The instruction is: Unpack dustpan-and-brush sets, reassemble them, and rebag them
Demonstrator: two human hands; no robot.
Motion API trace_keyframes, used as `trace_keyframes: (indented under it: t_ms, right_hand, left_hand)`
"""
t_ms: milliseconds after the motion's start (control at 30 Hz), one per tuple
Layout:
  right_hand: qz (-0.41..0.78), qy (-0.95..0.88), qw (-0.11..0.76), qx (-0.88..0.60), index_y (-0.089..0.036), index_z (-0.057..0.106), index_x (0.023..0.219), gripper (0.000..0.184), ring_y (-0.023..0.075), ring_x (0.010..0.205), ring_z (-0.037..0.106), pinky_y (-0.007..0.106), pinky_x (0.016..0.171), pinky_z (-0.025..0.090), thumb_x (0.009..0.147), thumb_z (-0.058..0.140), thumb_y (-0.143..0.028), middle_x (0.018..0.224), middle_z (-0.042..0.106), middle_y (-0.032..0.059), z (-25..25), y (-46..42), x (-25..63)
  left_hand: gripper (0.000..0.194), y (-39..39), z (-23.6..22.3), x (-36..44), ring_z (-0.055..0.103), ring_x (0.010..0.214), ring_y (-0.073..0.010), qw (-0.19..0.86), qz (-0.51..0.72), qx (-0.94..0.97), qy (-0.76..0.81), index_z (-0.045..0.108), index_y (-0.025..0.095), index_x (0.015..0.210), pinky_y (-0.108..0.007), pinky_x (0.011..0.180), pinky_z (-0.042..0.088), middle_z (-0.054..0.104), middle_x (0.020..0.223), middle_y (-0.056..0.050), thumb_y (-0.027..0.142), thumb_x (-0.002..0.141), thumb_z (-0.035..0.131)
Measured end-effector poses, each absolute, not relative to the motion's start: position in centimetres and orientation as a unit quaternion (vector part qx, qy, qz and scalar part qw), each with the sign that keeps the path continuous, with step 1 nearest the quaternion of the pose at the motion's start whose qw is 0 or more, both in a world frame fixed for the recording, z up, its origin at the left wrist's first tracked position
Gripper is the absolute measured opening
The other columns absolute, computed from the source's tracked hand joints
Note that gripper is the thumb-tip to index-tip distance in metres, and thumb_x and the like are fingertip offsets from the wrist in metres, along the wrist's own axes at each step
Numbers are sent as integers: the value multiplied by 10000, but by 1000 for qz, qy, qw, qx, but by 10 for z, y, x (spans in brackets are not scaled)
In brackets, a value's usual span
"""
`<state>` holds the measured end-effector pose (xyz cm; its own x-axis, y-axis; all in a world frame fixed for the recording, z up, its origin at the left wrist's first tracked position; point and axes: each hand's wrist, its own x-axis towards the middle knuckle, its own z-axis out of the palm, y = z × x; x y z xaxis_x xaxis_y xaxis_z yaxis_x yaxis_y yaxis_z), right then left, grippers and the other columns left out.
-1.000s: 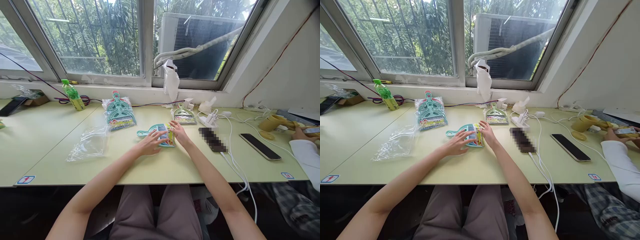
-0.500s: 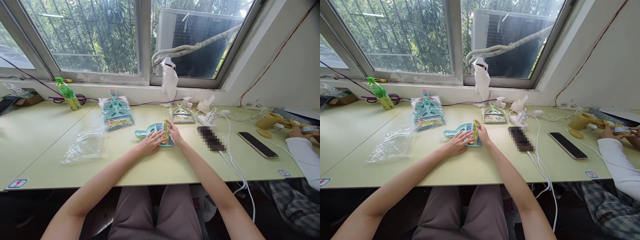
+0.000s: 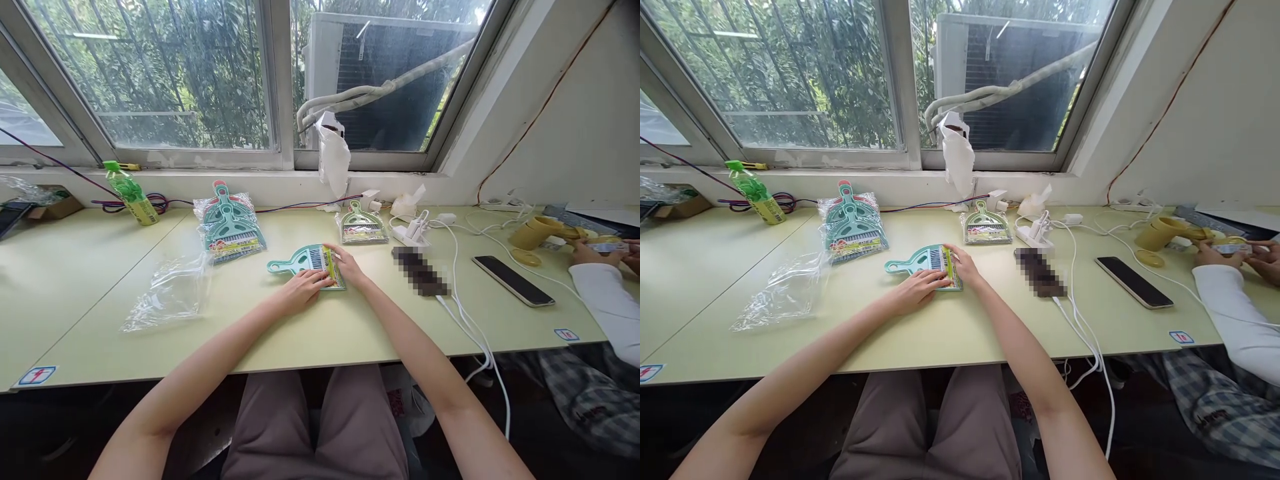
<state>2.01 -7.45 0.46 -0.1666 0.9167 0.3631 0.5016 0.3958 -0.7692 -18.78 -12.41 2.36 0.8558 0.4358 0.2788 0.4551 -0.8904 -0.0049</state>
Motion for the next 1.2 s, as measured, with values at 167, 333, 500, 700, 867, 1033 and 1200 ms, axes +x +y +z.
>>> trace_keyframes:
  t_ms: [167, 333, 500, 700, 867, 1033, 1200]
  right_hand:
    - [137, -743, 315, -574, -284, 470, 1366, 467, 214, 1422, 273, 558, 1158, 171, 924, 336, -219, 1478, 431, 15, 5, -80, 16]
    - [78, -723, 245, -641, -321, 362, 1436, 479, 252, 1459, 136, 670, 1118, 46, 969, 318, -419, 1548, 299, 35, 9, -87, 17]
    - [58, -686, 221, -691, -248, 519, 1331, 453, 264, 1460, 95, 651, 1122, 82, 969, 316, -430, 1551, 267, 83, 10, -86, 21]
    - [98, -701, 183, -682, -249, 541, 1306, 448, 284, 1464, 59, 678, 1100, 91, 962, 344, -459, 1563, 236, 92, 4, -83, 21]
    - [110, -706, 196, -672, -259, 436, 1395, 472, 276, 1456, 119, 678, 1106, 77, 961, 357, -430, 1550, 278, 90, 3, -84, 15]
    - [67, -717, 259, -644, -317, 495, 1344, 409, 259, 1428, 209, 663, 1122, 63, 964, 369, -400, 1507, 370, 32, 11, -88, 16]
    - [57, -767, 212, -603, -392, 615, 1209, 342, 282, 1413, 236, 702, 1095, -15, 968, 372, -404, 1475, 416, -20, 13, -90, 16]
  left_hand:
    - [447, -122, 22, -187, 433, 1294, -239, 38, -132, -964, -229, 471, 226, 1367, -405, 1049, 347, 478, 1425, -98, 154, 936, 377]
    - [446, -123, 23, -188, 445, 1276, -227, 35, -139, -961, -235, 480, 240, 1363, -390, 1036, 355, 494, 1408, -86, 159, 942, 355]
    - [429, -123, 25, -190, 459, 1265, -228, 26, -132, -960, -245, 481, 236, 1358, -399, 1031, 364, 481, 1425, -88, 184, 948, 366]
    - [410, -114, 21, -191, 434, 1314, -223, 33, -123, -960, -251, 462, 210, 1369, -400, 1042, 374, 463, 1444, -106, 208, 982, 327]
    - [405, -108, 17, -192, 409, 1345, -215, 42, -122, -960, -248, 465, 175, 1365, -389, 1064, 370, 464, 1444, -121, 230, 986, 333]
    - [458, -110, 19, -193, 410, 1344, -218, 49, -131, -954, -264, 403, 176, 1416, -392, 1067, 361, 468, 1439, -125, 154, 963, 334]
    - [527, -112, 20, -193, 399, 1354, -209, 68, -129, -954, -262, 409, 240, 1411, -381, 1069, 349, 452, 1452, -104, 62, 920, 343]
